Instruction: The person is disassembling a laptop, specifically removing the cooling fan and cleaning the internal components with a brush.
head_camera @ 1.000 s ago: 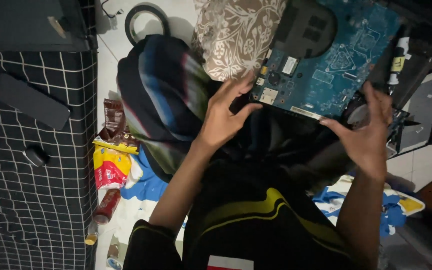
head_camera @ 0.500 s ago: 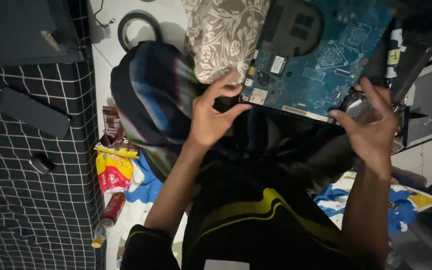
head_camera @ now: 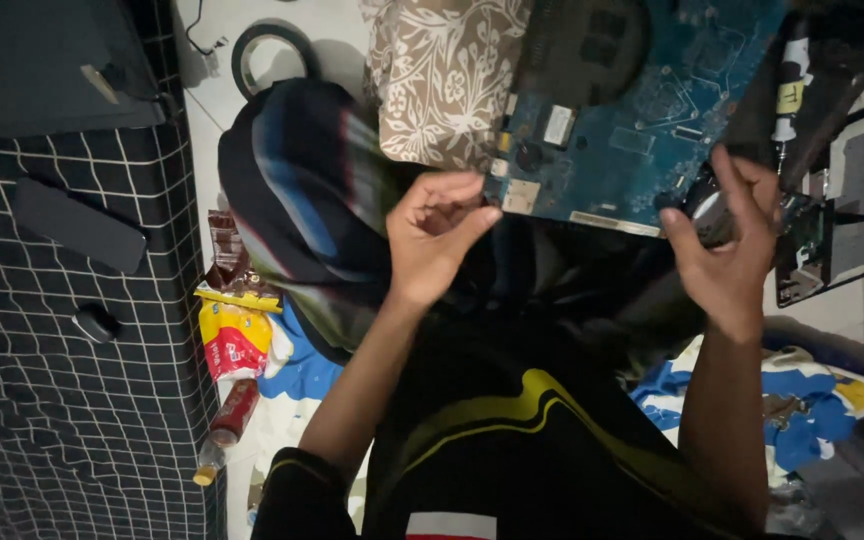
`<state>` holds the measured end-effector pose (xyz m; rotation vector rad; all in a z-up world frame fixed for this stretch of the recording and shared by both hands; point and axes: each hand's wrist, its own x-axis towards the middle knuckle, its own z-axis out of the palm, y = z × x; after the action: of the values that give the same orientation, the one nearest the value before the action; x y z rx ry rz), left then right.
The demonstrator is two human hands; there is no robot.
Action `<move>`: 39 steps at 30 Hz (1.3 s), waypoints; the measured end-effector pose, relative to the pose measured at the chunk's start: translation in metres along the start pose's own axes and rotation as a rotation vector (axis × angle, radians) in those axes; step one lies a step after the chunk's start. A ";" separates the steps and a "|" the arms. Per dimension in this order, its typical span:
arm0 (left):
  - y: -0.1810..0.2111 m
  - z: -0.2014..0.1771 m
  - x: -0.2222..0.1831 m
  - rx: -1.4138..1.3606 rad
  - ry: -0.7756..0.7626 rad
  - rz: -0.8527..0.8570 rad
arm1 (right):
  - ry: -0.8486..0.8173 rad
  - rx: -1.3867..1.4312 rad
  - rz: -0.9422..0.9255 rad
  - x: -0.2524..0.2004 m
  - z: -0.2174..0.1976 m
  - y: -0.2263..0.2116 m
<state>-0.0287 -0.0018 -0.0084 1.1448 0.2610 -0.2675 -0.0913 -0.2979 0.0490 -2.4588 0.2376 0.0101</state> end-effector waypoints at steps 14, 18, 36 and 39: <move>0.066 0.055 -0.039 -0.132 -0.209 0.038 | 0.153 0.428 -0.151 -0.012 0.003 0.035; 0.066 0.055 -0.042 -0.158 -0.182 0.033 | 0.153 0.406 -0.163 -0.014 0.004 0.041; -0.027 -0.004 0.018 0.472 0.124 0.047 | 0.177 0.275 -0.089 -0.004 -0.030 0.056; -0.034 -0.013 0.022 0.431 0.141 -0.007 | 0.651 0.602 0.173 -0.003 -0.040 0.120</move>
<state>-0.0208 -0.0051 -0.0500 1.5926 0.3419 -0.2561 -0.1170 -0.4142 0.0063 -1.7659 0.6301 -0.6916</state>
